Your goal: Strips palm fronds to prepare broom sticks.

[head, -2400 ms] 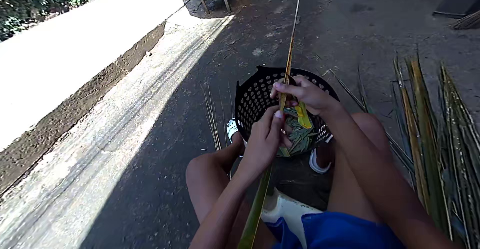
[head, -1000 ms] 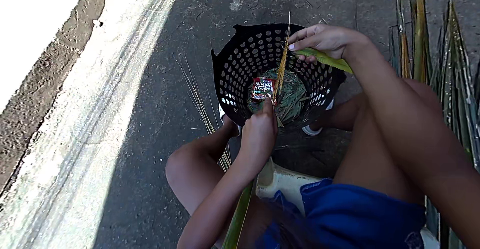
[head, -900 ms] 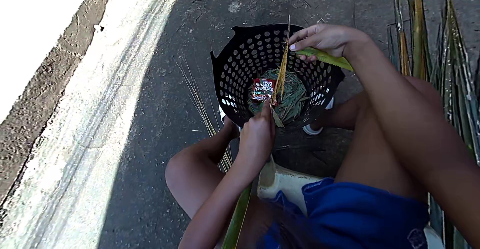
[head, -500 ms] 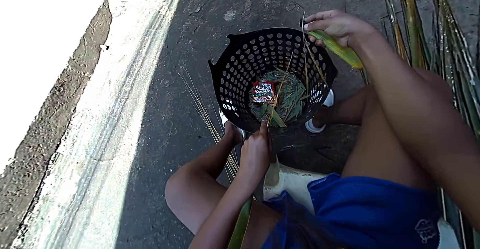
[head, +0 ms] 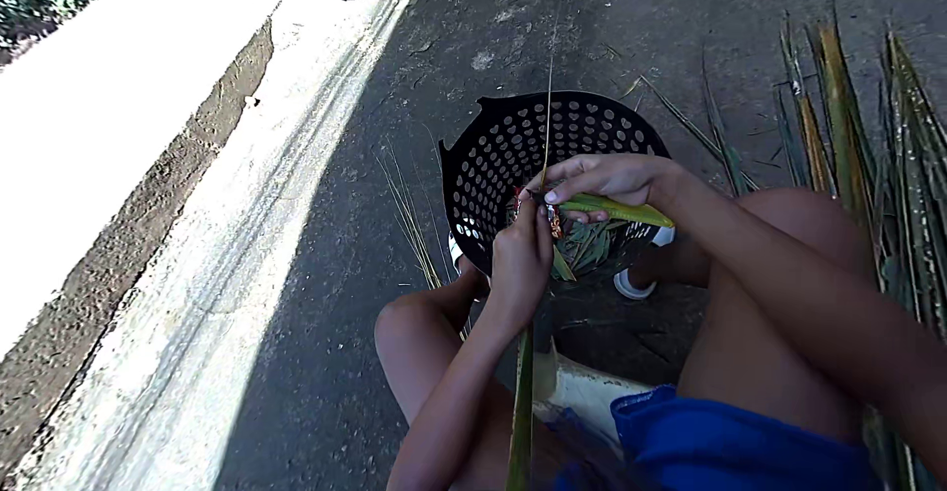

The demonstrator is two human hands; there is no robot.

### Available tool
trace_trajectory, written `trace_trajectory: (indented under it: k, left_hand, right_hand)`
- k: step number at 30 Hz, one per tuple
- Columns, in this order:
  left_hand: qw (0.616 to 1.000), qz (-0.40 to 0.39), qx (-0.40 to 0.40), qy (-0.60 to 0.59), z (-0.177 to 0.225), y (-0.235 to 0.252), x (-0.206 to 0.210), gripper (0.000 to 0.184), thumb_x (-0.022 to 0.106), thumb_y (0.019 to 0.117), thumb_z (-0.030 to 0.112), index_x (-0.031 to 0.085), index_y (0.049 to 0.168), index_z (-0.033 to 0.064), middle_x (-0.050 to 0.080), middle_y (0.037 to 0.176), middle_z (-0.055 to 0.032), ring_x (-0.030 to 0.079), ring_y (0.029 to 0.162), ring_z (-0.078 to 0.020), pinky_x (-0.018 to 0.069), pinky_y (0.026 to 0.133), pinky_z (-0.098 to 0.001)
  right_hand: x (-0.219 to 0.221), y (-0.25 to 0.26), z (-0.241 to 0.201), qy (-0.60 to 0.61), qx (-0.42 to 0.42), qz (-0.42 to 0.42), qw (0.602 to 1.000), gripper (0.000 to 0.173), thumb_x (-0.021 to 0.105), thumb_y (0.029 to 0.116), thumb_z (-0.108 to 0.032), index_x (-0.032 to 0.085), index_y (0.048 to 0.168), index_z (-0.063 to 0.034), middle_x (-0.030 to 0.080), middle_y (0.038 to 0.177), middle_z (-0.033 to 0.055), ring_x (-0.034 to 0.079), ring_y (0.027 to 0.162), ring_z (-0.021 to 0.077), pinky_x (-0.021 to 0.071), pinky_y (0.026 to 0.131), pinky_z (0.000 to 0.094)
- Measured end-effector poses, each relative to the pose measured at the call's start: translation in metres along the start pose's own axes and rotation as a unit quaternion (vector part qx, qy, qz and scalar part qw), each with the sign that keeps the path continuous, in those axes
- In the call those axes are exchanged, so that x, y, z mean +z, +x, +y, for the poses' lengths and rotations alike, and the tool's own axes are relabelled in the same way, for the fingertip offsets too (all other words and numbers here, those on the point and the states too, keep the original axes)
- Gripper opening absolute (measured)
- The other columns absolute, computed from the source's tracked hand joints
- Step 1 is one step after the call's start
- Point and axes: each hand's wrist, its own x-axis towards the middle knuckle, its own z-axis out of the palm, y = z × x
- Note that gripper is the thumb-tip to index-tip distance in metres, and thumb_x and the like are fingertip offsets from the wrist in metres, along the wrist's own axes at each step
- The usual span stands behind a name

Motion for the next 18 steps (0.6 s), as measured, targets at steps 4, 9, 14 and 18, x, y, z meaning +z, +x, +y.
trace_trajectory:
  k: [4, 9, 14, 18]
  left_hand:
    - [0.999, 0.003, -0.008, -0.037, 0.0, 0.005, 0.004, 0.022, 0.048, 0.1016, 0.0, 0.065, 0.095, -0.0135, 0.056, 0.061, -0.0077, 0.052, 0.054, -0.0056, 0.0431, 0.055, -0.0196]
    - [1.0, -0.008, -0.012, -0.002, 0.0, 0.002, 0.003, 0.023, 0.049, 0.102, 0.0, 0.067, 0.101, -0.0133, 0.061, 0.065, -0.0127, 0.058, 0.056, -0.0129, 0.0479, 0.058, -0.0255]
    - [0.999, -0.023, -0.036, 0.024, 0.0, -0.001, 0.002, 0.026, 0.049, 0.1035, 0.001, 0.066, 0.115, -0.0145, 0.063, 0.067, -0.0145, 0.058, 0.057, -0.0176, 0.049, 0.059, -0.03]
    - [0.998, -0.041, -0.044, 0.031, 0.002, -0.005, 0.001, 0.027, 0.048, 0.1038, 0.001, 0.067, 0.117, -0.0132, 0.064, 0.069, -0.0149, 0.059, 0.058, -0.0182, 0.0494, 0.06, -0.0303]
  right_hand:
    - [-0.002, -0.003, -0.012, -0.037, -0.008, 0.039, 0.999, 0.021, 0.042, 0.104, 0.004, 0.061, 0.112, -0.0004, 0.057, 0.06, -0.0039, 0.049, 0.043, -0.002, 0.0409, 0.043, 0.0108]
    - [-0.006, -0.002, -0.012, -0.073, -0.009, 0.055, 0.996, 0.023, 0.045, 0.1024, 0.005, 0.061, 0.119, 0.0013, 0.057, 0.062, -0.0014, 0.049, 0.043, 0.0, 0.0412, 0.044, 0.0118]
    - [-0.008, -0.001, -0.017, -0.086, -0.015, 0.146, 0.985, 0.018, 0.047, 0.1049, 0.002, 0.059, 0.118, 0.0039, 0.055, 0.062, -0.001, 0.048, 0.045, -0.0001, 0.0406, 0.044, 0.0117]
    - [-0.016, -0.001, -0.023, -0.056, -0.04, 0.219, 0.973, 0.014, 0.046, 0.1067, -0.003, 0.057, 0.116, -0.0004, 0.053, 0.064, -0.0033, 0.048, 0.046, -0.0006, 0.0409, 0.044, 0.0117]
